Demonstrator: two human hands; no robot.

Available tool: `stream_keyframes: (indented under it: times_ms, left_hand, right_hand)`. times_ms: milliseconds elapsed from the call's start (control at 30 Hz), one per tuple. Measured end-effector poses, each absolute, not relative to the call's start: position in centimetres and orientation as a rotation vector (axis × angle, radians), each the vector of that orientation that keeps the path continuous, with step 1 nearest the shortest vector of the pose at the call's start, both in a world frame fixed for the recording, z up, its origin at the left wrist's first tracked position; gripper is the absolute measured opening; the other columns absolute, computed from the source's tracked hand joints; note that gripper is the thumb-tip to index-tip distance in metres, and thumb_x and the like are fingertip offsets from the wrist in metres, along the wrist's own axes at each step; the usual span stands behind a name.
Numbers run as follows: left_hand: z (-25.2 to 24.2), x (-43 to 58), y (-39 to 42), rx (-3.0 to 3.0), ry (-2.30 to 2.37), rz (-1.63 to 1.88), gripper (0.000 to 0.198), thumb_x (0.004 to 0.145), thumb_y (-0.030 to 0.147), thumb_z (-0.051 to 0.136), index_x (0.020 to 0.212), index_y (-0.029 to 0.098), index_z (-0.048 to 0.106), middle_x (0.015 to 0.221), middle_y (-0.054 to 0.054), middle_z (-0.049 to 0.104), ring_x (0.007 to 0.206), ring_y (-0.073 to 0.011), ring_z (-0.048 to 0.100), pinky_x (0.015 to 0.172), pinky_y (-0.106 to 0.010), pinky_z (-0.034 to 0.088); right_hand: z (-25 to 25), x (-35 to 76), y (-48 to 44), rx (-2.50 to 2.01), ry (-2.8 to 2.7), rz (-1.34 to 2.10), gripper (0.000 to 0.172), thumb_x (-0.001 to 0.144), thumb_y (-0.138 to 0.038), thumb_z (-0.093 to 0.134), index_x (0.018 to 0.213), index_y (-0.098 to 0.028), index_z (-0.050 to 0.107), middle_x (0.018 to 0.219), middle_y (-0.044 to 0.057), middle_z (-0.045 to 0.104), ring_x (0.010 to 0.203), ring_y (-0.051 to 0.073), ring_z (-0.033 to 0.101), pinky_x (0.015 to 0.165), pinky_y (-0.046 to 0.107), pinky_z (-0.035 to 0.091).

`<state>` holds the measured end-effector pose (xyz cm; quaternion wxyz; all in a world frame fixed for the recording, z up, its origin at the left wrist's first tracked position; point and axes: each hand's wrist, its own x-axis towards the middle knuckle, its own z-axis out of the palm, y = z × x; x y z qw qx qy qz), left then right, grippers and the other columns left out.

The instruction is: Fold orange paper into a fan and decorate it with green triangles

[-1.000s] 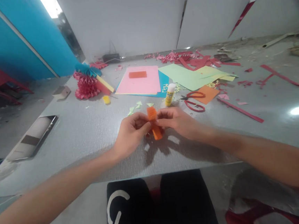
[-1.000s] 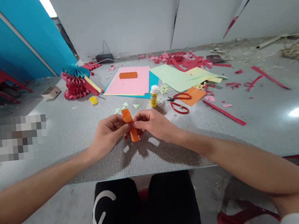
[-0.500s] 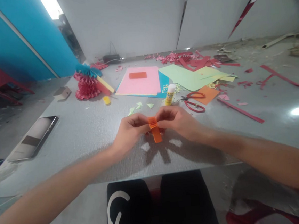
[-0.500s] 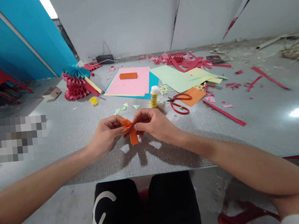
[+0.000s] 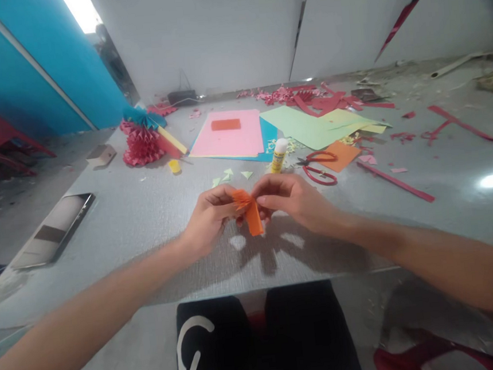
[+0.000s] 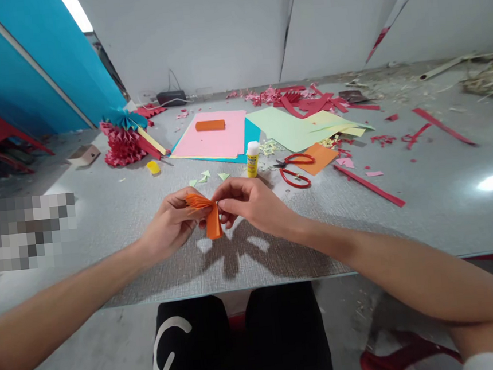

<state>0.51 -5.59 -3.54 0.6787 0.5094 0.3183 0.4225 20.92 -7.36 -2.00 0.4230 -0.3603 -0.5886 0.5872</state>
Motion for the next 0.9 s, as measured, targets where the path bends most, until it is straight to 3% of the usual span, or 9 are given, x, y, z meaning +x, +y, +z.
stream_keyframes:
  times_ms: [167, 300, 533, 767, 900]
  left_hand:
    - [-3.6, 0.6, -5.8, 1.233, 0.71, 0.998, 0.005, 0.08, 0.016, 0.076, 0.084, 0.017, 0.073, 0.068, 0.0, 0.071, 0.056, -0.0102, 0.062, 0.054, -0.023, 0.046]
    - [-3.3, 0.7, -6.4, 1.384, 0.776, 1.042, 0.004, 0.08, 0.014, 0.073, 0.082, 0.017, 0.071, 0.064, 0.0, 0.07, 0.055, -0.0107, 0.062, 0.053, -0.023, 0.046]
    - [-3.1, 0.3, -7.1, 1.664, 0.836, 1.051, 0.017, 0.082, 0.005, 0.062, 0.088, 0.017, 0.072, 0.071, 0.0, 0.071, 0.065, -0.0113, 0.066, 0.061, -0.023, 0.049]
    - [-3.2, 0.4, -7.3, 1.649, 0.625, 1.091, 0.018, 0.098, 0.025, 0.064, 0.113, 0.018, 0.061, 0.085, -0.003, 0.075, 0.074, -0.0146, 0.072, 0.065, -0.026, 0.056]
    - [-3.1, 0.4, -7.8, 1.878, 0.786, 1.12, 0.03, 0.093, 0.031, 0.075, 0.117, 0.017, 0.062, 0.078, -0.003, 0.075, 0.067, -0.0144, 0.071, 0.063, -0.025, 0.057]
  right_hand:
    - [-2.4, 20.7, -7.3, -0.842, -1.41, 1.577, 0.018, 0.093, -0.036, 0.074, 0.094, -0.019, 0.068, 0.077, 0.0, 0.071, 0.064, 0.013, 0.068, 0.061, 0.027, 0.059]
    - [-2.4, 20.6, -7.4, -0.843, -1.387, 1.64, 0.029, 0.09, -0.046, 0.078, 0.09, -0.019, 0.067, 0.077, 0.0, 0.07, 0.066, 0.014, 0.069, 0.061, 0.027, 0.059]
    - [-2.3, 20.9, -7.0, -0.896, -1.408, 1.65, 0.03, 0.078, -0.039, 0.089, 0.089, -0.019, 0.071, 0.077, 0.0, 0.072, 0.066, 0.013, 0.067, 0.062, 0.027, 0.059]
    - [-2.6, 21.0, -6.9, -0.793, -1.397, 1.537, 0.027, 0.078, -0.033, 0.091, 0.094, -0.018, 0.075, 0.079, 0.0, 0.074, 0.066, 0.013, 0.068, 0.066, 0.029, 0.06]
    - [-2.8, 21.1, -6.6, -0.684, -1.42, 1.439, 0.021, 0.081, -0.028, 0.089, 0.09, -0.02, 0.072, 0.08, -0.001, 0.074, 0.068, 0.014, 0.07, 0.067, 0.03, 0.061]
